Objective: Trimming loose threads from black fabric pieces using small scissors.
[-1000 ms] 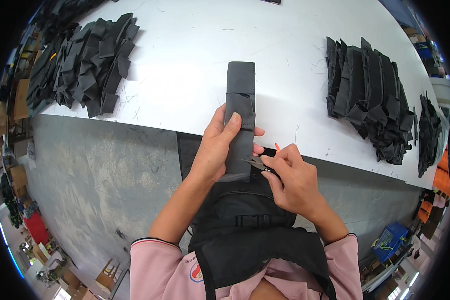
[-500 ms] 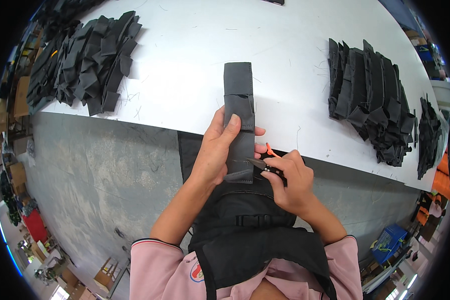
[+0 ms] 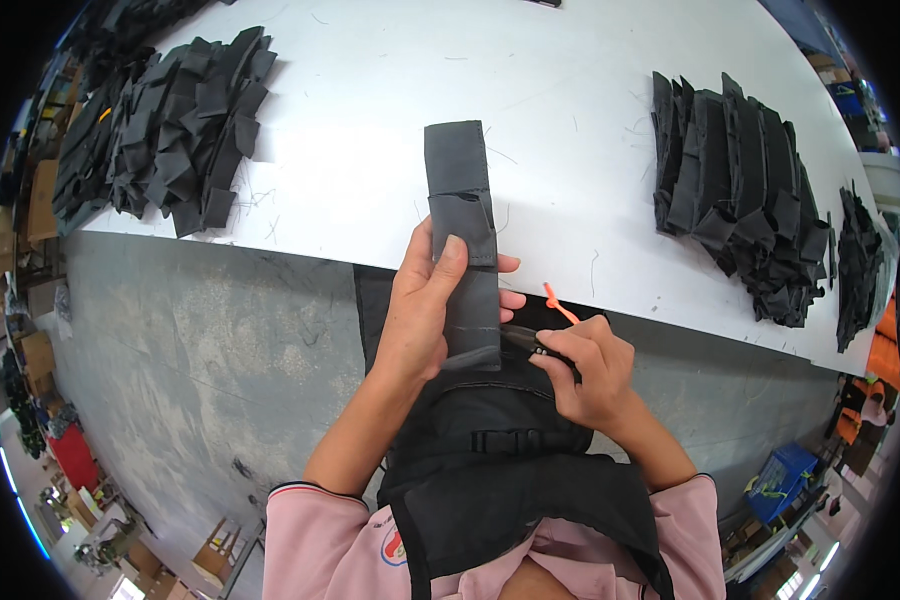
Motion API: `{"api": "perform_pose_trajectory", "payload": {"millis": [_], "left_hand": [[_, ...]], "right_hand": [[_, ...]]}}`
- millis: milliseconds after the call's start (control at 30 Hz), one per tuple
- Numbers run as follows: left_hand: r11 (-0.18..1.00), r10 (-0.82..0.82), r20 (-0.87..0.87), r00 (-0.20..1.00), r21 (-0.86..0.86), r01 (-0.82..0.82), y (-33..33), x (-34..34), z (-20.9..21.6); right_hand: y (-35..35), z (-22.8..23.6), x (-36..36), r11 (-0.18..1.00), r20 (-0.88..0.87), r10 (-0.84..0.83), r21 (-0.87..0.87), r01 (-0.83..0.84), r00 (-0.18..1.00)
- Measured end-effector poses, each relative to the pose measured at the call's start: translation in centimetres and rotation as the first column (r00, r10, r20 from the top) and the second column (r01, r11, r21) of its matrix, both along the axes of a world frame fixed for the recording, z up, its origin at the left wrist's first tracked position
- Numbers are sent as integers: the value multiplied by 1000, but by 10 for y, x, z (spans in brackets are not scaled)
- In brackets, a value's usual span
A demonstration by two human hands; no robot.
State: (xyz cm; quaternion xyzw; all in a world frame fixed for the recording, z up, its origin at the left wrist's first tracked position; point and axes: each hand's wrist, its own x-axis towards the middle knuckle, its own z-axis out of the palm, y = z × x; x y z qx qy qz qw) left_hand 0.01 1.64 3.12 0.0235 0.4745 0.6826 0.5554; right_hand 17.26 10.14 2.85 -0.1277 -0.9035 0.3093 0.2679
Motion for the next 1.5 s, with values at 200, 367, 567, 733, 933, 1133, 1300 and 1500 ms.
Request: {"api": "perform_pose_trajectory", "payload": {"millis": [200, 367, 567, 733, 933, 1133, 1300, 1500], "left_hand": [[1000, 1, -23, 1000, 0, -1, 1, 3, 4], [999, 12, -37, 999, 41, -10, -2, 2, 3], [1000, 12, -42, 999, 18, -11, -4, 4, 5], [999, 9, -51, 999, 33, -8, -6, 4, 5], [999, -12, -39, 999, 35, 14, -5, 5, 8], [1000, -25, -12, 1000, 11, 25, -3, 4, 8], [999, -32, 7, 999, 20, 32, -3, 4, 5], [1000, -29, -32, 999, 0, 29, -2, 7, 7]], "right_hand": [[0, 2, -2, 998, 15, 68, 12, -68, 998], [-4, -1, -4, 997, -1, 72, 24, -72, 997], [-9, -4, 2, 990, -21, 75, 124, -72, 997], [-10, -7, 3, 992, -31, 57, 113, -54, 998], [-9, -5, 0, 993, -27, 58, 104, -55, 998], [-5, -7, 2, 998, -12, 67, 6, -67, 998], [-4, -2, 1, 996, -43, 8, -92, -12, 999], [-5, -2, -5, 998, 10, 62, -33, -61, 998]]}}
